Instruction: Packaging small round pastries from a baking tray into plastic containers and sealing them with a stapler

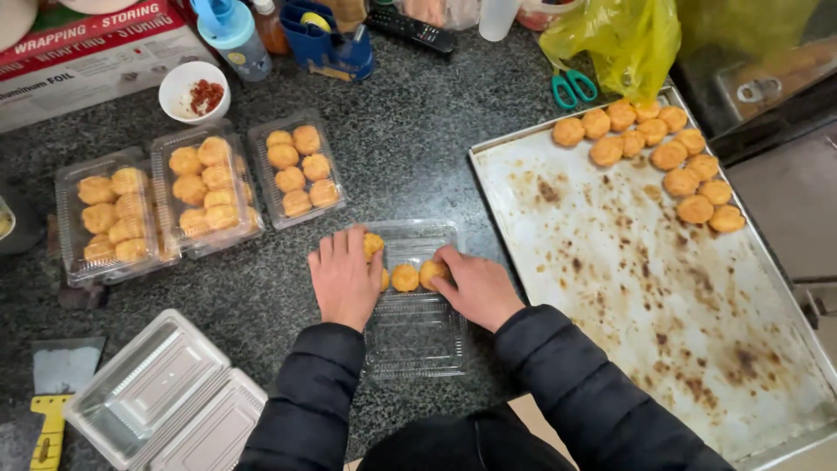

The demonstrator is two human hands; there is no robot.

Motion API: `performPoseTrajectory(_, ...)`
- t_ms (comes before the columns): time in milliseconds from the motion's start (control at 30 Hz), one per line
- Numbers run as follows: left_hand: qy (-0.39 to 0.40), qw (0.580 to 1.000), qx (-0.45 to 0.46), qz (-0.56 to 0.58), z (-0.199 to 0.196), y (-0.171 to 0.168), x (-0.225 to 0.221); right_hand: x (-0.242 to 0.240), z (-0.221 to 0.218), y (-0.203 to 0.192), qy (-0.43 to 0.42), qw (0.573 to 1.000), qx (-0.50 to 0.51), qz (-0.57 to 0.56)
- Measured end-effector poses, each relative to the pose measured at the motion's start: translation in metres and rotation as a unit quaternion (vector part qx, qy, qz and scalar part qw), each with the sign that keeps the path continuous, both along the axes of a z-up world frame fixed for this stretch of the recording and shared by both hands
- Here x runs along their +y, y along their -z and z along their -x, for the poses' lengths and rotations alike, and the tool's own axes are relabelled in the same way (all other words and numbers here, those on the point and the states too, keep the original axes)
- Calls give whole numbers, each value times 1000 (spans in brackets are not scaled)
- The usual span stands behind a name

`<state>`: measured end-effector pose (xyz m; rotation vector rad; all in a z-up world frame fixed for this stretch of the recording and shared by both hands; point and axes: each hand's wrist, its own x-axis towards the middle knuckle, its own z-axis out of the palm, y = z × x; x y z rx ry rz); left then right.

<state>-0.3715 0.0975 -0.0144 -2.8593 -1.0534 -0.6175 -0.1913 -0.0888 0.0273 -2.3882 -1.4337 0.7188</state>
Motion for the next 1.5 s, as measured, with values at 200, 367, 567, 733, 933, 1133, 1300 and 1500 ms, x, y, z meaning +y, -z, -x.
performPoseTrajectory(200,40,999,15,-31,-1,23,8,1,3,2,-5,1000,-28,-14)
performPoseTrajectory(367,39,999,-13,-14,-12,-26,-3,-14,-7,-16,64,995,-22,-68)
performPoseTrajectory(567,68,996,-56,34,-45,-39,-20,-100,-124,5,340,931,-82,-107)
performPoseTrajectory(733,140,980,-86,115,-98,-57,-58,-207,-248,35,392,885,-217,-127)
performPoseTrajectory(933,199,963,-90,157,-130,-59,-77,-254,-293,68,471,859,-198,-31)
performPoseTrajectory(1133,219,956,-80,177,-126,-56,-70,-230,-277,40,475,856,-201,-33)
performPoseTrajectory(1300,209,959,-84,174,-111,-52,-65,-213,-260,15,485,860,-152,42)
performPoseTrajectory(1500,131,966,-108,195,-65,-65,-35,-148,-205,4,405,909,-71,-66)
